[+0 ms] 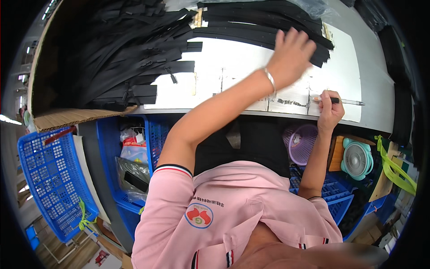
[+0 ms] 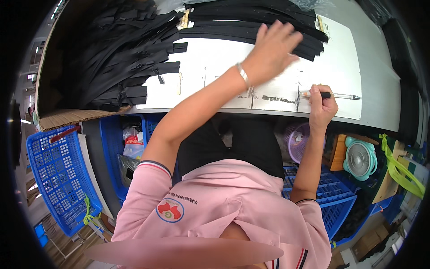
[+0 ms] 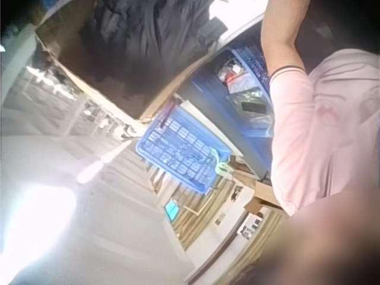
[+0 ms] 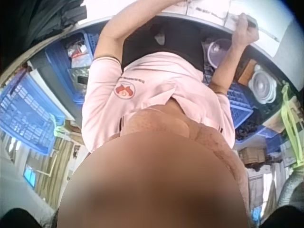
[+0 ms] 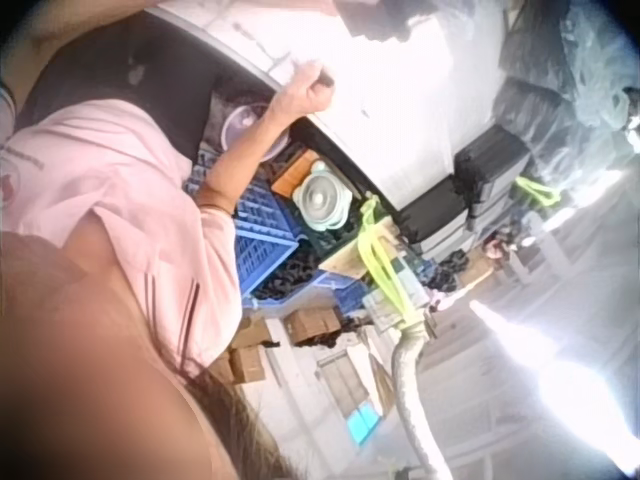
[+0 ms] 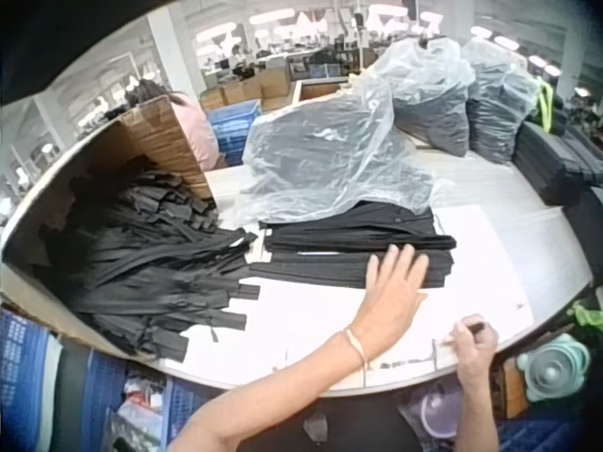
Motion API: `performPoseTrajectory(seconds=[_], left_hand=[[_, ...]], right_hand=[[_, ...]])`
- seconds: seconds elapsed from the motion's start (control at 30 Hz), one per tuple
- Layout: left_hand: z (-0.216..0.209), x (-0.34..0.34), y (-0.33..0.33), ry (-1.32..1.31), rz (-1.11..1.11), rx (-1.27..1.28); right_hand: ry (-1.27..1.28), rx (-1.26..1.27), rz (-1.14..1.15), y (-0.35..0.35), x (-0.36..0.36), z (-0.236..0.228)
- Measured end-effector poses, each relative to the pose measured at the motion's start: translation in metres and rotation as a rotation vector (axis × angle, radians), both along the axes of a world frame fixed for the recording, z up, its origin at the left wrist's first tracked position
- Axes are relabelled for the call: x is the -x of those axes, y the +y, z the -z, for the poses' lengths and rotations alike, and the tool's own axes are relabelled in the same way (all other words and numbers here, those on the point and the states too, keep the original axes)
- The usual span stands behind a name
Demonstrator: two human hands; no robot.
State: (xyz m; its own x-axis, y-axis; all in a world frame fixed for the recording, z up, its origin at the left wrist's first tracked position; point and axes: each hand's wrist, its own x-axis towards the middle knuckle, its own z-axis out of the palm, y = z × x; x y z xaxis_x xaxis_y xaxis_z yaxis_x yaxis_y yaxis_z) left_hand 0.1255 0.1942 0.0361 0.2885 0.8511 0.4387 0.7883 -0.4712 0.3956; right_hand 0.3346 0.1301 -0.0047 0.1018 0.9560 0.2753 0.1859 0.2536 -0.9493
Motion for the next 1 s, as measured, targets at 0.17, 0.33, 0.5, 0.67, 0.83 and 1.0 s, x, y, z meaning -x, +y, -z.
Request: performPoseTrajectory(seconds=[0.17, 0.33, 0.5, 0.67, 0.83, 1.0], left_hand=[[-0.105, -0.006, -0.126, -0.402, 0.419, -0.338], [-0.153, 0.021, -0.181, -0.591, 0.502, -0.387], [-0.139, 0.046, -0.189, -0.56, 0.43, -0.551], [-0.137, 0.13, -0.184, -0.039, -0.083, -0.172], [-0.022, 0.232, -0.153, 0.144, -0.581, -0.221], [-0.001, 0.28, -0.145, 0.159, -0.685, -0.162]], right_hand=[[0.077, 0.023, 0.072, 0.005, -0.011, 0.003], [0.155, -0.003, 0.027, 0.009, -0.002, 0.005], [0.152, -0.015, 0.04, 0.009, 0.001, 0.008], [0.121, -0.015, 0.06, 0.007, -0.003, 0.006], [0.109, 0.003, 0.066, 0.009, 0.0, 0.003], [0.106, 0.009, 0.083, 0.009, 0.002, 0.003]])
